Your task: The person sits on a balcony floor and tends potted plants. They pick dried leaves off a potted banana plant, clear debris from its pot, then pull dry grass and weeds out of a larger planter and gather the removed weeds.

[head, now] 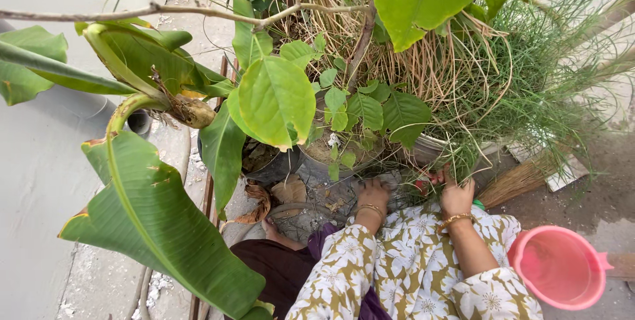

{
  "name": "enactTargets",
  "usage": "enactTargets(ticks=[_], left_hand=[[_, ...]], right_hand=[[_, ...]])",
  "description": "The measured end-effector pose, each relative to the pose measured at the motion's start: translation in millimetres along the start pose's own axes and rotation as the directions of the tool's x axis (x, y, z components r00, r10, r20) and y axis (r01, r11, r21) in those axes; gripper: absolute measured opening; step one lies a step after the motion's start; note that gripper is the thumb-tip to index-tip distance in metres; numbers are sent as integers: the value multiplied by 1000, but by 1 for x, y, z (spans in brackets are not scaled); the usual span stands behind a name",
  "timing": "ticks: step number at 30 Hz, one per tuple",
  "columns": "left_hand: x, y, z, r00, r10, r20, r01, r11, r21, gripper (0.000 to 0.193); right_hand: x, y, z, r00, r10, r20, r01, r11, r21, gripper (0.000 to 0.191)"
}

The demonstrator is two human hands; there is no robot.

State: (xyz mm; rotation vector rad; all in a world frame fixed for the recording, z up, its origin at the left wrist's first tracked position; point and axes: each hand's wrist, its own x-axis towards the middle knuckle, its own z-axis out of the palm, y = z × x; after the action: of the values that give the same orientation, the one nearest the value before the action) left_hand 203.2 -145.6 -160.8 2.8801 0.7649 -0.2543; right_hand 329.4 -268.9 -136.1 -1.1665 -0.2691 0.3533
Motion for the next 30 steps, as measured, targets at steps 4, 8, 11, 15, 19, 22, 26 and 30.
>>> enactTargets(ticks=[4,8,11,15,19,22,26,30], left_hand=[[13,-1,11,991,51,122,-41,996,-79,27],[19,-14,7,982,88,165,-61,985,-161,24],[17,-28,-5,987,108,116,-59,930,-363,24],[18,-31,-33,994,104,32,-69,827,-558,25],[17,-22,-49,986,52,-156,-145,724,-674,18],[17,-17,-57,981,11,-195,-150,685,-713,22],[7,-24,-72,969,28,-245,-224,517,-826,24],[-12,-47,-99,963,53,-265,-260,447,-856,23]], right_hand=[[-1,-1,-1,1000,1,-12,-1,1000,26,13],[0,2,0,995,54,-82,-55,998,-8,9],[1,3,3,998,60,3,-58,981,-185,13],[-4,-3,16,995,84,50,-42,828,-560,18],[-19,-12,26,930,-152,335,338,708,-620,30],[-28,-15,27,913,-99,396,333,741,-583,34],[-29,-16,23,959,113,261,92,745,-660,23],[-26,-23,17,968,250,-2,-234,903,-360,20]])
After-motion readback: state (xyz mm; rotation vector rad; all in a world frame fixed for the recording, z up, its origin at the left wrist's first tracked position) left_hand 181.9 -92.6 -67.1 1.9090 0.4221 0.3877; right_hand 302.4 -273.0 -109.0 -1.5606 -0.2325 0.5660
